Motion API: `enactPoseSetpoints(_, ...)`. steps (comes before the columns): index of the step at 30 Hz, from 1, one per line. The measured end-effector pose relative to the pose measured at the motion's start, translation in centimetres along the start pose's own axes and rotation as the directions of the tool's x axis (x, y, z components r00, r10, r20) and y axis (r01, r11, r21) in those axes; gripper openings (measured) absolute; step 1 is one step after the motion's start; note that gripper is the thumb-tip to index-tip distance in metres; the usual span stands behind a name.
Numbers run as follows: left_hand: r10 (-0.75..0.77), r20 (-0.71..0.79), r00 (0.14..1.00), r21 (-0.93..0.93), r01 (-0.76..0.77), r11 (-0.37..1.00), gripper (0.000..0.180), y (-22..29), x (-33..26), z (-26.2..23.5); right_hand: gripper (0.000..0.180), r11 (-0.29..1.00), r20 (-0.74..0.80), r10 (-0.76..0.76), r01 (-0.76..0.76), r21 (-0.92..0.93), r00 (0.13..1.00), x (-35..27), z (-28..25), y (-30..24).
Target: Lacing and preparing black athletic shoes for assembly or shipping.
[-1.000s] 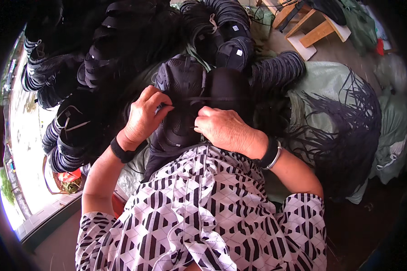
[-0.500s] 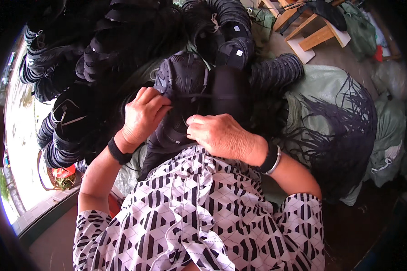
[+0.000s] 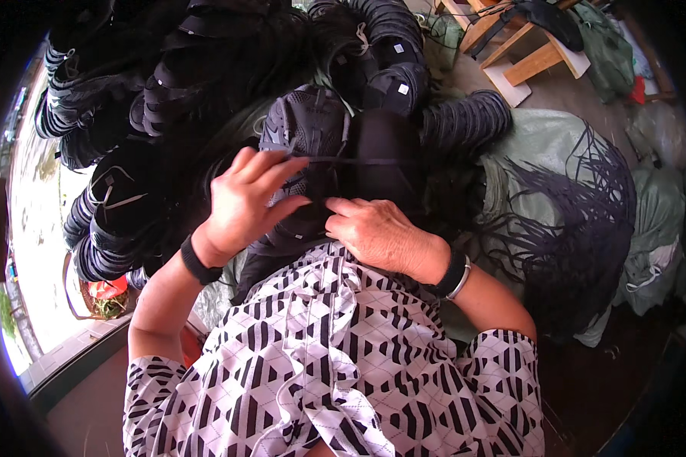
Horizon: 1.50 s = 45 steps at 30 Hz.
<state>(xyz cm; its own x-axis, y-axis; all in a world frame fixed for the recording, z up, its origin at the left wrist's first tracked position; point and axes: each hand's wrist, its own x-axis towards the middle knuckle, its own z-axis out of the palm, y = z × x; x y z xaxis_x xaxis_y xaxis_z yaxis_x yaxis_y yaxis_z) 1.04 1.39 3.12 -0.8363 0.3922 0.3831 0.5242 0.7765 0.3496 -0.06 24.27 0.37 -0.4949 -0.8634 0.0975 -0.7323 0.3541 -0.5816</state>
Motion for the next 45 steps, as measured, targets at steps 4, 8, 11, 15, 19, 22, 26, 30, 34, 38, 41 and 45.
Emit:
enactPoseSetpoints(4, -0.027, 0.125, 0.992, 0.139, 0.010, 0.990, 0.022, -0.1, 1.0, 1.5, 0.009, 1.000, -0.036, -0.012, 0.012, -0.012, 0.999, 0.0, 0.2, -0.5)
enactPoseSetpoints(8, -0.012, 0.238, 0.971, 0.215, -0.041, 0.976, 0.008, -0.7, 1.8, 0.7, 0.010, 0.999, -0.147, -0.014, 0.019, 0.028, 0.989, -0.2, -0.4, -0.4)
enactPoseSetpoints(11, 0.004, 0.331, 0.944, 0.372, -0.135, 0.918, 0.012, -1.0, 2.4, -1.4, 0.015, 0.980, -0.380, 0.075, 0.002, 0.198, 0.922, -0.2, -1.3, 1.2)
enactPoseSetpoints(15, -0.014, 0.136, 0.991, 0.308, -0.029, 0.951, 0.012, -2.0, 2.3, -1.0, 0.025, 0.746, -0.273, 0.524, -0.279, 0.605, 0.807, 1.1, -3.1, 3.0)
enactPoseSetpoints(19, -0.354, -0.136, 0.925, -0.229, 0.319, 0.920, 0.012, -2.1, 1.1, 2.6, 0.024, 0.624, 0.013, 0.535, -0.405, 0.668, 0.845, 3.3, -2.4, 4.3)
enactPoseSetpoints(22, -0.410, -0.231, 0.882, -0.412, 0.293, 0.863, 0.013, -4.1, -0.2, 5.7, 0.019, 0.761, -0.057, 0.394, -0.291, 0.580, 0.917, 3.6, -2.8, 5.3)
enactPoseSetpoints(26, -0.423, -0.188, 0.887, -0.508, 0.280, 0.814, 0.020, -3.8, -0.3, 5.7, 0.010, 0.014, 0.136, 0.700, -0.204, 0.979, 0.701, 1.0, -4.4, 9.7)
enactPoseSetpoints(30, -0.273, -0.201, 0.941, -0.343, 0.194, 0.919, 0.031, -3.8, -1.5, 5.0, 0.010, -0.205, 0.193, 0.771, -0.050, 0.977, 0.607, -2.7, -3.9, 13.2)
enactPoseSetpoints(34, -0.472, -0.139, 0.870, -0.373, 0.396, 0.839, 0.029, -2.5, -2.6, 4.6, 0.017, 0.074, 0.088, 0.853, -0.285, 0.956, 0.515, -4.7, -4.2, 14.7)
enactPoseSetpoints(38, -0.567, -0.021, 0.823, -0.431, 0.504, 0.748, 0.023, -3.2, -3.7, 4.3, 0.023, 0.506, -0.251, 0.793, -0.372, 0.778, 0.555, -1.1, -4.8, 8.5)
enactPoseSetpoints(41, -0.596, 0.094, 0.797, -0.422, 0.574, 0.701, 0.021, -3.9, -3.7, 3.9, 0.026, 0.573, -0.161, 0.541, -0.221, 0.789, 0.826, 0.9, -3.6, 3.5)
enactPoseSetpoints(45, -0.564, 0.060, 0.824, -0.414, 0.535, 0.737, 0.020, -3.3, -3.4, 3.1, 0.018, 0.764, 0.144, 0.341, -0.363, 0.533, 0.929, 1.6, -1.5, 1.2)
